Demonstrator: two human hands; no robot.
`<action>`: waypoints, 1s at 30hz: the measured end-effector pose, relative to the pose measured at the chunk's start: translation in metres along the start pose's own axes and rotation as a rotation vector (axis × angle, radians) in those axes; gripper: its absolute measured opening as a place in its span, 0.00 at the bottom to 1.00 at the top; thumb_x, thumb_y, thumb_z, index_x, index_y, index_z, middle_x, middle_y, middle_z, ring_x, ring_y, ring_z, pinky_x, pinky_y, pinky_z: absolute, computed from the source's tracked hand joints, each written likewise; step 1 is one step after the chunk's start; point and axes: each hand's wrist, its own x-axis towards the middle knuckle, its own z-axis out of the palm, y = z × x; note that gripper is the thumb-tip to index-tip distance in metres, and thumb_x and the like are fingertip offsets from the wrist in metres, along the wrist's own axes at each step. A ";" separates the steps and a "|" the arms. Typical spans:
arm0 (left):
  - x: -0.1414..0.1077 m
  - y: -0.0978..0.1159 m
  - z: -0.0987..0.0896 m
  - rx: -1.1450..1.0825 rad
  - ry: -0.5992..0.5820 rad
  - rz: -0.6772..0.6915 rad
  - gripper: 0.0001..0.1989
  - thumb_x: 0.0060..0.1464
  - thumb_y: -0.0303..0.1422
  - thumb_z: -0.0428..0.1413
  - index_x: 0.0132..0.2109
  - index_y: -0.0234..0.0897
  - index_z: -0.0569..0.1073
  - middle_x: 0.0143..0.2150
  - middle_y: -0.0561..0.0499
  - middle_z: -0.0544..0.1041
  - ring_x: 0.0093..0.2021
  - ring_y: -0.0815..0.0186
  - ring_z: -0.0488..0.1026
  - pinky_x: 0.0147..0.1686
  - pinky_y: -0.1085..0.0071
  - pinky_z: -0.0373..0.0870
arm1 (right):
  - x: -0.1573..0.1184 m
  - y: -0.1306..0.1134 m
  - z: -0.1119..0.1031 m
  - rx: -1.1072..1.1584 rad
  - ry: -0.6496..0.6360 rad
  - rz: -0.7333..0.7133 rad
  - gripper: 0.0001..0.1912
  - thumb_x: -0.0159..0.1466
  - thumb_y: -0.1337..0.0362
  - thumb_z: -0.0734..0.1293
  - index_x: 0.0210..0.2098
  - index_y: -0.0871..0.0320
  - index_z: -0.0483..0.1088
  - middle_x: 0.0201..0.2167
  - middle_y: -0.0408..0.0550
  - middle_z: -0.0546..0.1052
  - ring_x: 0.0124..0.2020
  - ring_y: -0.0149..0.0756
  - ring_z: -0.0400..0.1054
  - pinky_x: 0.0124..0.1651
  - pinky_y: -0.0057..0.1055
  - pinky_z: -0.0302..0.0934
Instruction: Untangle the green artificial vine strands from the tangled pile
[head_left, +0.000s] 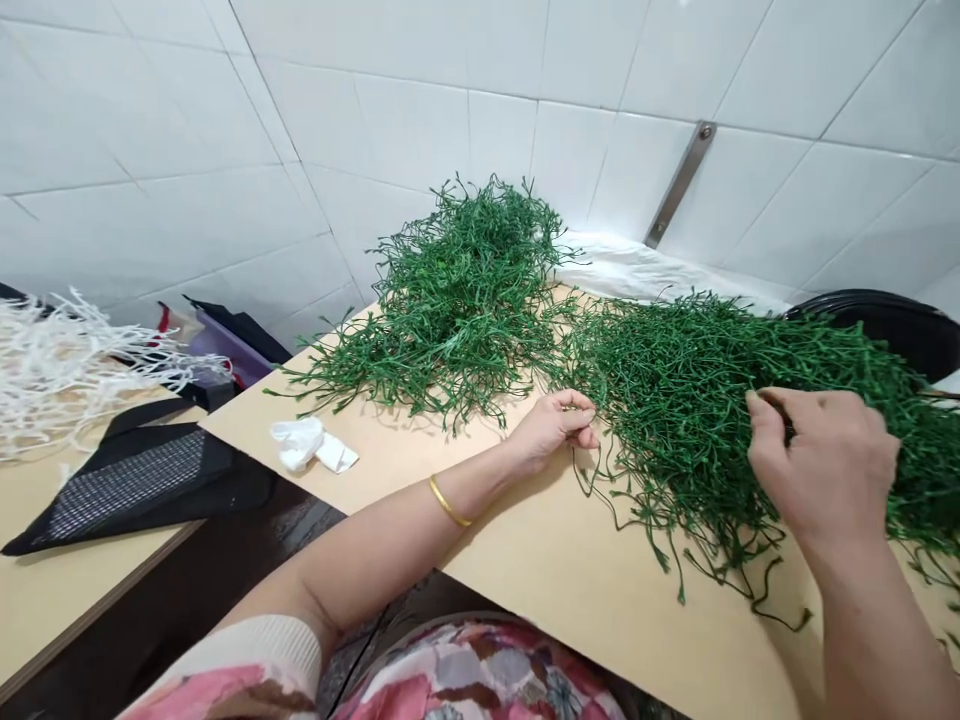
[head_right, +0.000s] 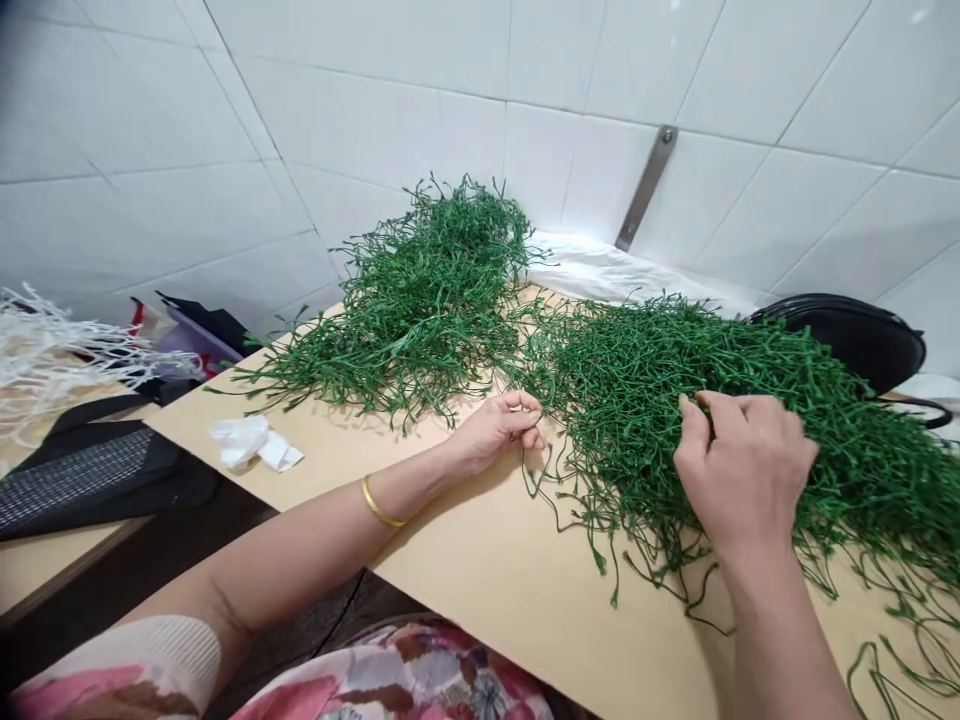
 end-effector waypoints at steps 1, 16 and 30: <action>-0.002 0.001 0.001 0.020 0.002 -0.006 0.07 0.45 0.29 0.56 0.31 0.35 0.64 0.16 0.56 0.68 0.22 0.70 0.69 0.29 0.73 0.64 | 0.001 0.005 0.002 -0.075 0.004 0.002 0.18 0.61 0.55 0.58 0.36 0.61 0.72 0.35 0.61 0.70 0.38 0.50 0.61 0.30 0.39 0.50; -0.004 0.007 0.002 0.089 0.009 -0.034 0.09 0.43 0.31 0.59 0.28 0.31 0.68 0.22 0.52 0.70 0.21 0.73 0.69 0.26 0.75 0.66 | -0.022 -0.080 0.048 0.584 -0.413 0.044 0.08 0.61 0.62 0.58 0.29 0.58 0.65 0.23 0.44 0.70 0.23 0.30 0.61 0.29 0.28 0.54; 0.004 0.014 -0.006 -0.086 0.097 -0.094 0.08 0.47 0.23 0.55 0.25 0.33 0.63 0.20 0.54 0.68 0.19 0.76 0.66 0.22 0.78 0.65 | -0.032 -0.077 0.041 0.806 -0.300 -0.216 0.08 0.61 0.62 0.60 0.33 0.59 0.68 0.31 0.47 0.71 0.35 0.33 0.65 0.39 0.31 0.57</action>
